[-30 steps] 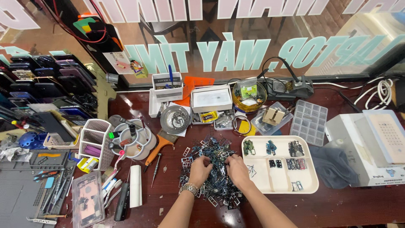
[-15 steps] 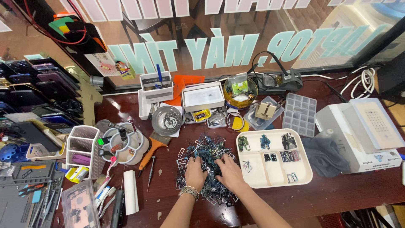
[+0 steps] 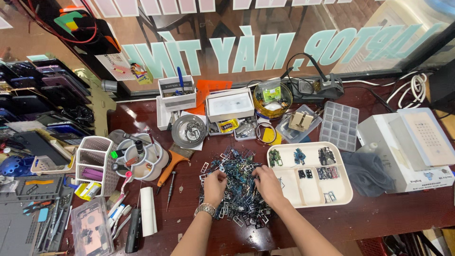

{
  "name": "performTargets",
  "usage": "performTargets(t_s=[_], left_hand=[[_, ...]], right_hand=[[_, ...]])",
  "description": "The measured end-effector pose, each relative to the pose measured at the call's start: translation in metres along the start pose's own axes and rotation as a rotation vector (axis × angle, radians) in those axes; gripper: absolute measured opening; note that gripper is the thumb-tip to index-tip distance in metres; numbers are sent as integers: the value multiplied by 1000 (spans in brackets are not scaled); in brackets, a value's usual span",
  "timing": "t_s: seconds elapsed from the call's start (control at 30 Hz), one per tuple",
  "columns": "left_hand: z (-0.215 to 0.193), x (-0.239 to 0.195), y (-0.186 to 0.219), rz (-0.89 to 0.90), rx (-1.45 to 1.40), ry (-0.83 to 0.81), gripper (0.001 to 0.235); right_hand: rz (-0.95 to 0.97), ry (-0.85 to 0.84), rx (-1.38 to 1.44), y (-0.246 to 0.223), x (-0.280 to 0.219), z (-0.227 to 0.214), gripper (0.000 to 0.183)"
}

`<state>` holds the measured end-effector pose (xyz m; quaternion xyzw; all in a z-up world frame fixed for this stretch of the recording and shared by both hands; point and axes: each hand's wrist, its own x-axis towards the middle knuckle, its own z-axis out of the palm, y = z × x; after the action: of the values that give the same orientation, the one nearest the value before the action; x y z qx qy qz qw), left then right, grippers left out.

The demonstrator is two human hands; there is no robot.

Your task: The person sorts small electronic components from a large pile on the table into a compartmentalized tray. They pick up individual pieces, inspect them, and place them into specific sections of the tray. The process is repetitive and continues throughout the clip.

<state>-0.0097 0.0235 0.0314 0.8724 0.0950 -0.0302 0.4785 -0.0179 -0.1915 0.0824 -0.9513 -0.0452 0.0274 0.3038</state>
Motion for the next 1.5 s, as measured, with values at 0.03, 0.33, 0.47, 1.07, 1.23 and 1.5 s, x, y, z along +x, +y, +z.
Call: performTargets(t_s=[0.03,0.33,0.47,1.07,1.23,1.5], left_hand=[[-1,1,1,-7,-14,-3,12],[3,-4,-6,-94,-41,1,14],[-1,-9,-9,-47,-6,-6,17],[1,-29,27,58,207,-220,11],[5,-30,22,24,138,-246,14],[41,-11,1,-229,-351,-258,17]], right_hand=[[-10,-41,15,-5,0,-2,18],[-388,-290,-60,-31,-5,15,29],[-348,-311,-136,-27,0,27,18],[-286,-243,-192,3,4,46,13],[-150,-271,85,11,6,38,8],[145,-310,587,42,13,68,11]])
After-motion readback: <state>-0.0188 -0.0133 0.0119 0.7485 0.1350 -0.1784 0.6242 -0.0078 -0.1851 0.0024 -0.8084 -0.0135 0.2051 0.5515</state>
